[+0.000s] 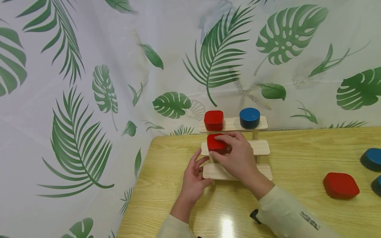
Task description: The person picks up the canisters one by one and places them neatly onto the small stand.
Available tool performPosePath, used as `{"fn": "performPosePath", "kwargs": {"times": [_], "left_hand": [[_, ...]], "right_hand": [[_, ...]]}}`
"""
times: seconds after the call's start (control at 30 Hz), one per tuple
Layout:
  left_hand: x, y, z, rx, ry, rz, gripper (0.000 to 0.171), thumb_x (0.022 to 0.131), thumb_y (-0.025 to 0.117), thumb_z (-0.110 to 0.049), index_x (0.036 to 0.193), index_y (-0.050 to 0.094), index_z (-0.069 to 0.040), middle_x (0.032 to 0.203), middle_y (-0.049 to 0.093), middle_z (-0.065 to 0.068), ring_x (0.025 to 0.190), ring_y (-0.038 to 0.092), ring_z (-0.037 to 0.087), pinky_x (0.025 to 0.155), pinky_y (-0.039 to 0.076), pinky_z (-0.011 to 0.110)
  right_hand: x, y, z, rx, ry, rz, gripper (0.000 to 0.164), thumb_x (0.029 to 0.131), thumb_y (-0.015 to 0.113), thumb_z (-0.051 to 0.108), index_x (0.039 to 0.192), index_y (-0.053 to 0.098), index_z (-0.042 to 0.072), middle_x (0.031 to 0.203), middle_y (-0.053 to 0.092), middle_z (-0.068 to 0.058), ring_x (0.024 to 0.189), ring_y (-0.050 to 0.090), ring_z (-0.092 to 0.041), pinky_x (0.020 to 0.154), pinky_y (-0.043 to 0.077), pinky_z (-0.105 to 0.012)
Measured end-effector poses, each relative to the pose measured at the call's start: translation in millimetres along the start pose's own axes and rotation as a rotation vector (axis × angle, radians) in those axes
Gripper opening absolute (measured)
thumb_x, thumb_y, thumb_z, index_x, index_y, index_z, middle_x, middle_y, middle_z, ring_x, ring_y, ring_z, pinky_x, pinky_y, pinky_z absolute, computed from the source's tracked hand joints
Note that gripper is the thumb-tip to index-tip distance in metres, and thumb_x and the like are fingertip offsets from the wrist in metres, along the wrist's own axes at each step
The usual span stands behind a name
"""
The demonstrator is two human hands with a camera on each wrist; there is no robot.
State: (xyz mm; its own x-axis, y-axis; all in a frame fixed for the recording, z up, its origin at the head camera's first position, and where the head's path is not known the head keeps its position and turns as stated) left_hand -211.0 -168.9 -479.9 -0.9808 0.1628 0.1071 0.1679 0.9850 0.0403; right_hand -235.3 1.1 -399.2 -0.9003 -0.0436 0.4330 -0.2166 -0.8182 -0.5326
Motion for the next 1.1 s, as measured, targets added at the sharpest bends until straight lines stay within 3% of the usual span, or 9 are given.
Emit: {"fn": "performPosePath", "kwargs": {"times": [0.93,1.1], "left_hand": [[-1.1,0.4,-0.2,0.017,-0.009,-0.009,0.099,0.077,0.062,0.025,0.155,0.035,-0.028,0.141,0.054,0.005,0.108,0.050,0.033,0.076,0.054,0.028],[-1.0,0.4,0.1,0.014,-0.006,-0.010,0.098,0.077,0.061,0.026,0.155,0.035,-0.028,0.141,0.054,0.006,0.107,0.050,0.033,0.075,0.054,0.028]], "right_hand": [[-3.2,3.3,-0.9,-0.080,-0.040,-0.046,0.055,0.073,0.091,0.022,0.123,0.071,0.011,0.123,0.057,-0.013,0.101,0.061,-0.029,0.075,0.057,-0.041],[-5.6,-0.7,-0.2,-0.064,-0.050,-0.056,0.059,0.071,0.093,0.021,0.125,0.070,0.013,0.122,0.057,-0.012,0.093,0.063,-0.027,0.072,0.058,-0.039]]}}
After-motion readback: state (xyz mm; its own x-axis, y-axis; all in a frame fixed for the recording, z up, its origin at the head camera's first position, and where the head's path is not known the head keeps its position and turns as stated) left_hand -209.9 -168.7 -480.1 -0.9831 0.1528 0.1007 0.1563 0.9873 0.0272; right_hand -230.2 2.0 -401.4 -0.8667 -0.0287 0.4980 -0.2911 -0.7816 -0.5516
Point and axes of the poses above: each hand's wrist, its own x-axis towards the middle knuckle, its own y-axis out of the palm, z = x × y, the point moved 3 cm from there along x, towards the middle knuckle
